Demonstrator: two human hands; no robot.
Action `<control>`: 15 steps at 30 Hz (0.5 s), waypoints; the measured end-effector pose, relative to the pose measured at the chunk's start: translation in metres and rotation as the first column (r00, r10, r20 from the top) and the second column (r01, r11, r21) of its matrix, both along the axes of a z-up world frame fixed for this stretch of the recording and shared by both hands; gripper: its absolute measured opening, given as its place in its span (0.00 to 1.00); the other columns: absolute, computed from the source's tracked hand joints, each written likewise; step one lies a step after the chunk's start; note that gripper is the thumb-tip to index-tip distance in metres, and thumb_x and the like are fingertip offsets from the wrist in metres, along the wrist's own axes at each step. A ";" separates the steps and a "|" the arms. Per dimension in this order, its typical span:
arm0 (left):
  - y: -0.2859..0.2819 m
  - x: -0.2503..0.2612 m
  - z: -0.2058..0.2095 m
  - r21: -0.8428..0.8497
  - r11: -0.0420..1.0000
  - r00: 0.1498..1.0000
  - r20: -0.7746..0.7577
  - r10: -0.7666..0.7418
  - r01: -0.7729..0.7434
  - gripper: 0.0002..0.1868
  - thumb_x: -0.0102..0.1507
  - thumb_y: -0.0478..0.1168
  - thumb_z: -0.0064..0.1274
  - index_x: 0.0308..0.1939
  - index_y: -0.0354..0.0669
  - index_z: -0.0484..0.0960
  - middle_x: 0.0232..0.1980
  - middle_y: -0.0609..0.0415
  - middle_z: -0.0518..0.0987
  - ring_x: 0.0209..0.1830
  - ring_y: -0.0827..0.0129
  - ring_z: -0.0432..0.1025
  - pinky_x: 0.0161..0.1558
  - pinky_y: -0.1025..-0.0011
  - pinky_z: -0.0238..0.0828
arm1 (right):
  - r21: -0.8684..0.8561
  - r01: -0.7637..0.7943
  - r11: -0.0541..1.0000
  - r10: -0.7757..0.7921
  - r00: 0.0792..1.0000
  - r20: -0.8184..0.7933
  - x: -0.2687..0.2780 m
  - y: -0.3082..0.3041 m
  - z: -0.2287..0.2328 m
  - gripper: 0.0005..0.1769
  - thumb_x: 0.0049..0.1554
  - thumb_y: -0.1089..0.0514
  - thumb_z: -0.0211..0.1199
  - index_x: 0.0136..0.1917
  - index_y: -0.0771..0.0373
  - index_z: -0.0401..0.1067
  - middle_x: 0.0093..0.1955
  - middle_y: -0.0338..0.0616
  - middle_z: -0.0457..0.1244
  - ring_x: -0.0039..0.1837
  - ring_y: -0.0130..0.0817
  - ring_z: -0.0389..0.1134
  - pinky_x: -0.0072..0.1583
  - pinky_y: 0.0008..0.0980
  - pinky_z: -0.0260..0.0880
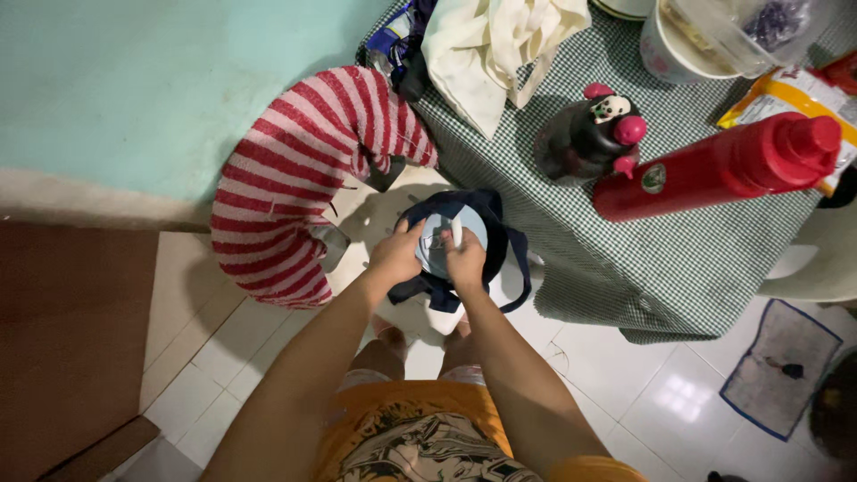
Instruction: The person organizes a cluttered table by moving a blue cup, handling food items in plastic bags, and arranging bottles and plates. They then pack items into a bag on a nearby chair.
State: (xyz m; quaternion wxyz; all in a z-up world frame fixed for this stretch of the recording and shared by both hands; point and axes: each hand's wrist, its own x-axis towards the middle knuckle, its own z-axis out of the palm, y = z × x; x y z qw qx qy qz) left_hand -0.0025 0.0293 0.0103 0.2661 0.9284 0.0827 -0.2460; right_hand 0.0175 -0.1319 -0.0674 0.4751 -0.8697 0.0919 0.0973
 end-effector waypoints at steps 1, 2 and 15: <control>0.000 -0.001 0.003 0.000 1.000 1.000 -0.031 0.004 -0.004 0.51 0.53 0.35 0.59 0.79 0.59 0.54 0.80 0.43 0.55 0.62 0.44 0.71 0.58 0.54 0.72 | -0.007 0.000 1.000 0.000 1.000 -0.024 0.002 -0.001 0.019 0.16 0.59 0.45 0.66 0.52 0.58 0.77 0.46 0.58 0.71 0.49 0.49 0.74 0.54 0.43 0.72; 0.000 -0.001 0.007 -0.001 1.000 0.998 -0.061 0.005 -0.006 0.53 0.53 0.34 0.59 0.79 0.60 0.51 0.81 0.43 0.53 0.63 0.44 0.70 0.58 0.54 0.71 | -0.016 0.001 1.000 -0.002 0.999 -0.048 0.006 -0.004 0.036 0.17 0.59 0.45 0.65 0.54 0.58 0.78 0.46 0.58 0.71 0.49 0.49 0.75 0.54 0.43 0.72; 0.002 -0.052 0.018 -0.018 1.000 0.997 -0.078 0.013 -0.015 0.56 0.57 0.30 0.55 0.82 0.61 0.39 0.78 0.40 0.55 0.62 0.40 0.70 0.60 0.51 0.69 | 0.427 -0.032 0.904 -0.038 0.987 0.155 0.015 -0.035 0.218 0.22 0.62 0.53 0.64 0.68 0.62 0.73 0.60 0.54 0.71 0.59 0.39 0.71 0.61 0.33 0.71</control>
